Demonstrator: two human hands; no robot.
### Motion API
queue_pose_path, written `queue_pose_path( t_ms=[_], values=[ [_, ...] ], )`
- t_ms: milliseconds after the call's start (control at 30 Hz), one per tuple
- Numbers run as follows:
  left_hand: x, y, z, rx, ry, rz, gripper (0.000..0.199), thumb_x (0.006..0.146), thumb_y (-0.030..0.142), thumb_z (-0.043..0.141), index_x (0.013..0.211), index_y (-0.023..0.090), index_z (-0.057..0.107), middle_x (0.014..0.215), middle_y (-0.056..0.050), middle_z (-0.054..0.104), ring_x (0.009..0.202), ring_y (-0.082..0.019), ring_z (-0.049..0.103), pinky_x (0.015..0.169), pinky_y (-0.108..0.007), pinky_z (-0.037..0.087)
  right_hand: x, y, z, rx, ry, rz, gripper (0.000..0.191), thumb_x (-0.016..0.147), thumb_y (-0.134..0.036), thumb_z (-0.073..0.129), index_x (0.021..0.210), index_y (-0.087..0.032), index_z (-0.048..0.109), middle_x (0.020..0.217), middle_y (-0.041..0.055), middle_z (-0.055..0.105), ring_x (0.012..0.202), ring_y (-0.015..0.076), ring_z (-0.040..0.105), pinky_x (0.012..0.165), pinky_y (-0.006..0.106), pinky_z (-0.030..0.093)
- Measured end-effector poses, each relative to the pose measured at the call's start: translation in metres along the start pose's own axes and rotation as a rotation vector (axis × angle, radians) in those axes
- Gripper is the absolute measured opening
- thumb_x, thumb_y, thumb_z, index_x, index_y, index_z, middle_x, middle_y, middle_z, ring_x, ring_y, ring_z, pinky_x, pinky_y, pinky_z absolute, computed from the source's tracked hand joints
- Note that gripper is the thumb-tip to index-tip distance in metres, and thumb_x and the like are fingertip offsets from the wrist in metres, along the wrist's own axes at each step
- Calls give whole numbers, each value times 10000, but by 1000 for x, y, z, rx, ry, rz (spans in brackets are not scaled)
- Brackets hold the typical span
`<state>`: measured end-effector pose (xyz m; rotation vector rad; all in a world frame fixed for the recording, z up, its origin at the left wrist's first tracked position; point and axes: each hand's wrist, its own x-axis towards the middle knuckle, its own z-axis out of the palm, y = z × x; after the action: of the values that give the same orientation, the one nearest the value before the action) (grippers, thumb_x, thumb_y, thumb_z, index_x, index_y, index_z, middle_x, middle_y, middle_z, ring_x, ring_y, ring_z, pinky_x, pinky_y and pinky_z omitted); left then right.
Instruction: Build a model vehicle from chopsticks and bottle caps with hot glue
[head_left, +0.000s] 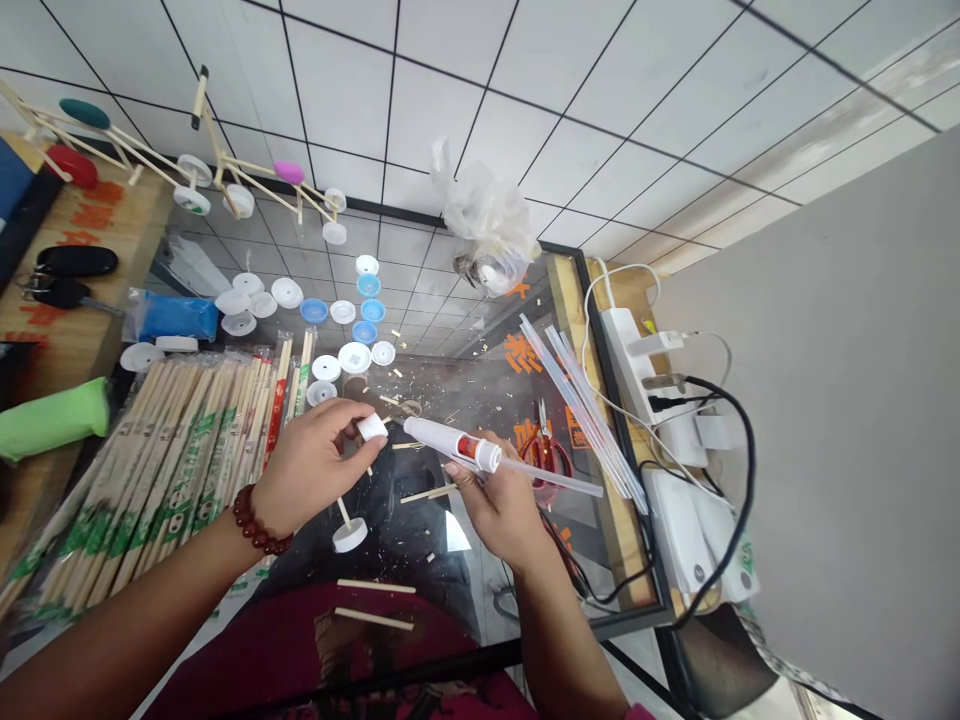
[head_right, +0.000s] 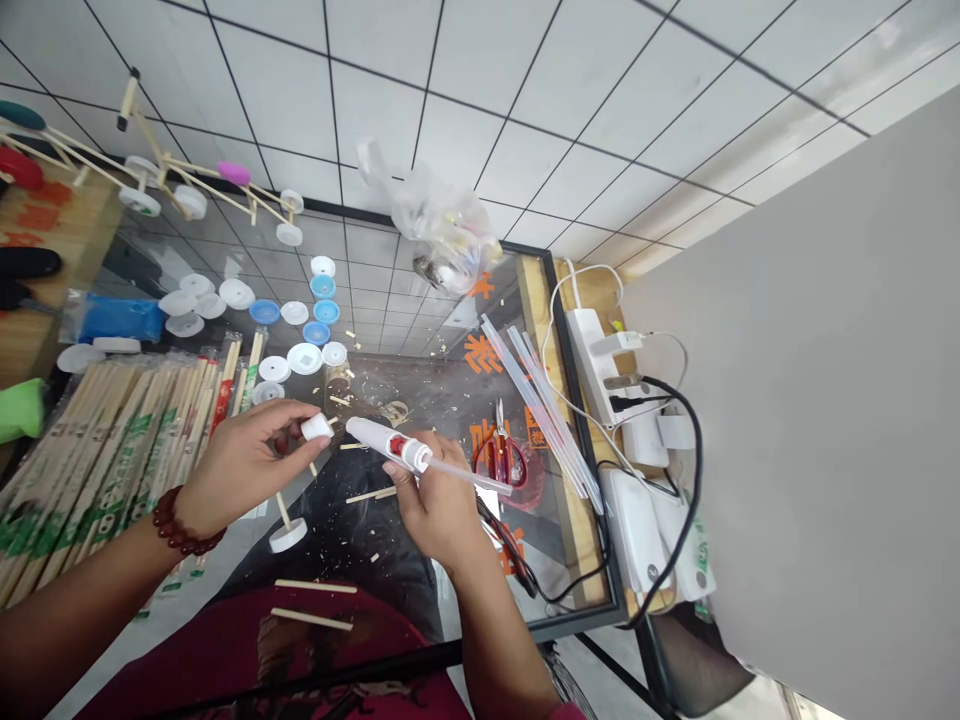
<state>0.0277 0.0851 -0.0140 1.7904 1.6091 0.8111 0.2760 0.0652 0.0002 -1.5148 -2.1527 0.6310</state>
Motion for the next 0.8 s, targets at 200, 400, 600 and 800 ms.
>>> queue_pose_path(
  t_ms=[200, 400, 600, 800],
  values=[
    [0, 0, 0, -10, -3, -11, 241, 858, 418, 674, 999, 225, 707, 876, -19, 736, 670, -155, 654, 621, -280, 542, 0, 0, 1, 7, -12, 4, 183, 1032, -344, 485, 1027, -215, 615, 936, 71, 718, 828, 249, 642, 761, 377, 454],
    [1, 1, -1, -21, -10, -23, 245, 853, 423, 670, 998, 229, 707, 861, -15, 736, 657, -152, 648, 624, -279, 546, -1, 1, 2, 13, -5, -6, 197, 1039, -350, 479, 1038, -211, 618, 957, 75, 726, 842, 253, 647, 780, 390, 466],
    [1, 3, -2, -21, -7, -16, 245, 857, 416, 670, 998, 221, 715, 860, -20, 735, 660, -154, 647, 625, -283, 548, 0, 1, 6, 44, 34, -9, 179, 1037, -359, 498, 1035, -221, 611, 946, 68, 725, 859, 252, 651, 782, 389, 466],
    [2, 4, -3, -29, -7, -40, 247, 842, 432, 681, 977, 229, 714, 843, -22, 739, 645, -158, 643, 620, -288, 555, -2, 5, 5, 62, 53, 26, 198, 1036, -370, 489, 1052, -223, 621, 997, 78, 731, 874, 257, 652, 798, 410, 476]
  ],
)
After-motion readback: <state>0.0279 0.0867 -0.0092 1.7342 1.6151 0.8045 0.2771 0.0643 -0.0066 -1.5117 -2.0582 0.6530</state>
